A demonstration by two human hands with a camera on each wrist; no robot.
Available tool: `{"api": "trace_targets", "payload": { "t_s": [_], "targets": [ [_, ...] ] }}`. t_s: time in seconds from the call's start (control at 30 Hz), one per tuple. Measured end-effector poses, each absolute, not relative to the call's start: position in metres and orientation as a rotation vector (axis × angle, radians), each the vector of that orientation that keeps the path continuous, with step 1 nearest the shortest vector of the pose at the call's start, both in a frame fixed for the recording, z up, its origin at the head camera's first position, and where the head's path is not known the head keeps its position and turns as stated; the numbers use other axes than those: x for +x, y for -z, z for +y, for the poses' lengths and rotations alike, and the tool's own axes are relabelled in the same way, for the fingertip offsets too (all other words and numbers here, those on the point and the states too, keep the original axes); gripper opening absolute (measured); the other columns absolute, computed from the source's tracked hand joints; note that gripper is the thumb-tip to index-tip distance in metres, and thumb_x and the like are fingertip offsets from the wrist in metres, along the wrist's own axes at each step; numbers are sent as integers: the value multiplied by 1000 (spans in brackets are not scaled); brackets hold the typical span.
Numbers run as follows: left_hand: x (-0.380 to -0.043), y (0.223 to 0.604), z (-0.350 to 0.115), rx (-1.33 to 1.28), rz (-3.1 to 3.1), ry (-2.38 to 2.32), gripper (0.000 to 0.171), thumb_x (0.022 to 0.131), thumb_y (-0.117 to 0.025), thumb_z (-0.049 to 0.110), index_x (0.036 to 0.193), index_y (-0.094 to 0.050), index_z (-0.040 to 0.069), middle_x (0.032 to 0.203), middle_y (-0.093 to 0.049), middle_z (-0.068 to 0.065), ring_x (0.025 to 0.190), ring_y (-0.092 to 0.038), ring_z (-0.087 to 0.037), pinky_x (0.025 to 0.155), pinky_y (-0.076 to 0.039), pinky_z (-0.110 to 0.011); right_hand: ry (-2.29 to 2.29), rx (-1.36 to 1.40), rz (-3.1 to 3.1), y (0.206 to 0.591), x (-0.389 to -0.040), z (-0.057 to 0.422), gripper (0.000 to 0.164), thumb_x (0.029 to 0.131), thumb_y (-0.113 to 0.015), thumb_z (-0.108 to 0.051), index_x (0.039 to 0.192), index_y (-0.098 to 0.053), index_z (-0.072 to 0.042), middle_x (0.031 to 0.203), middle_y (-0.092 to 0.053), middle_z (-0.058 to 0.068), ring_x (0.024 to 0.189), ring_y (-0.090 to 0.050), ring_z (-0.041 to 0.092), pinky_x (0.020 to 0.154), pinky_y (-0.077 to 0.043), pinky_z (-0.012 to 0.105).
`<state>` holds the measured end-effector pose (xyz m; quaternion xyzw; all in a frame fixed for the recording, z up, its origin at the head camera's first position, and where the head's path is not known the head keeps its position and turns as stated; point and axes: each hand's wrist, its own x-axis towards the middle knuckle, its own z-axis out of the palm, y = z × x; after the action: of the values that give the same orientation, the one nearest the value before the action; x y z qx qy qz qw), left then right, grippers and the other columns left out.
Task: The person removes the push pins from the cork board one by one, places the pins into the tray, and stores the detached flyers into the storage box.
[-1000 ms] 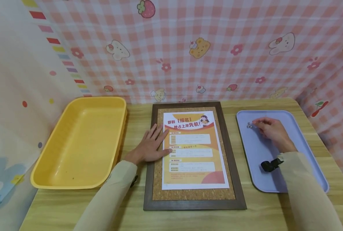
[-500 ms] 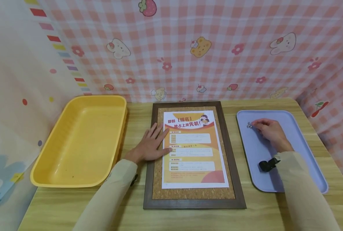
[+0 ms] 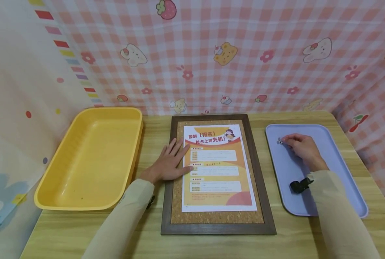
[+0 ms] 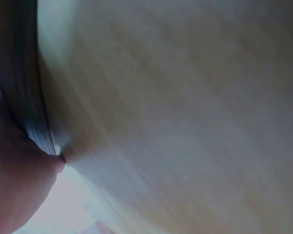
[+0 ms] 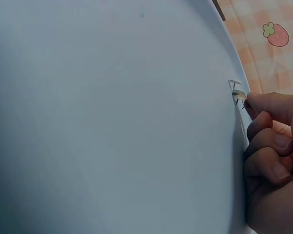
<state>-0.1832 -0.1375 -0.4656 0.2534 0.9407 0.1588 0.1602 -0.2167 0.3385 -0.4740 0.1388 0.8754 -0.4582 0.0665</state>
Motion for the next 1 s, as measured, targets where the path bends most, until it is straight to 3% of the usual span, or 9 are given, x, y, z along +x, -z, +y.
{"api": "trace_targets", "payload": {
  "t_s": [0.63, 1.0],
  "targets": [
    [-185, 469, -139, 725, 2694, -437, 85, 98, -45, 60, 161, -5, 19, 167, 8, -9, 152, 15, -30, 120, 1, -57, 1370, 425, 2669, 472, -216, 337, 41, 99, -59, -38, 120, -66, -4, 81, -57, -29, 81, -52, 4, 66, -46, 21],
    [-185, 470, -139, 708, 2683, -439, 85, 98, -43, 61, 161, -4, 20, 167, 7, -8, 152, 16, -29, 121, 2, -56, 1404, 461, 2633, 466, -215, 335, 43, 94, -66, -41, 123, -64, -9, 74, -56, -19, 68, -51, 6, 58, -43, 26]
  ]
}}
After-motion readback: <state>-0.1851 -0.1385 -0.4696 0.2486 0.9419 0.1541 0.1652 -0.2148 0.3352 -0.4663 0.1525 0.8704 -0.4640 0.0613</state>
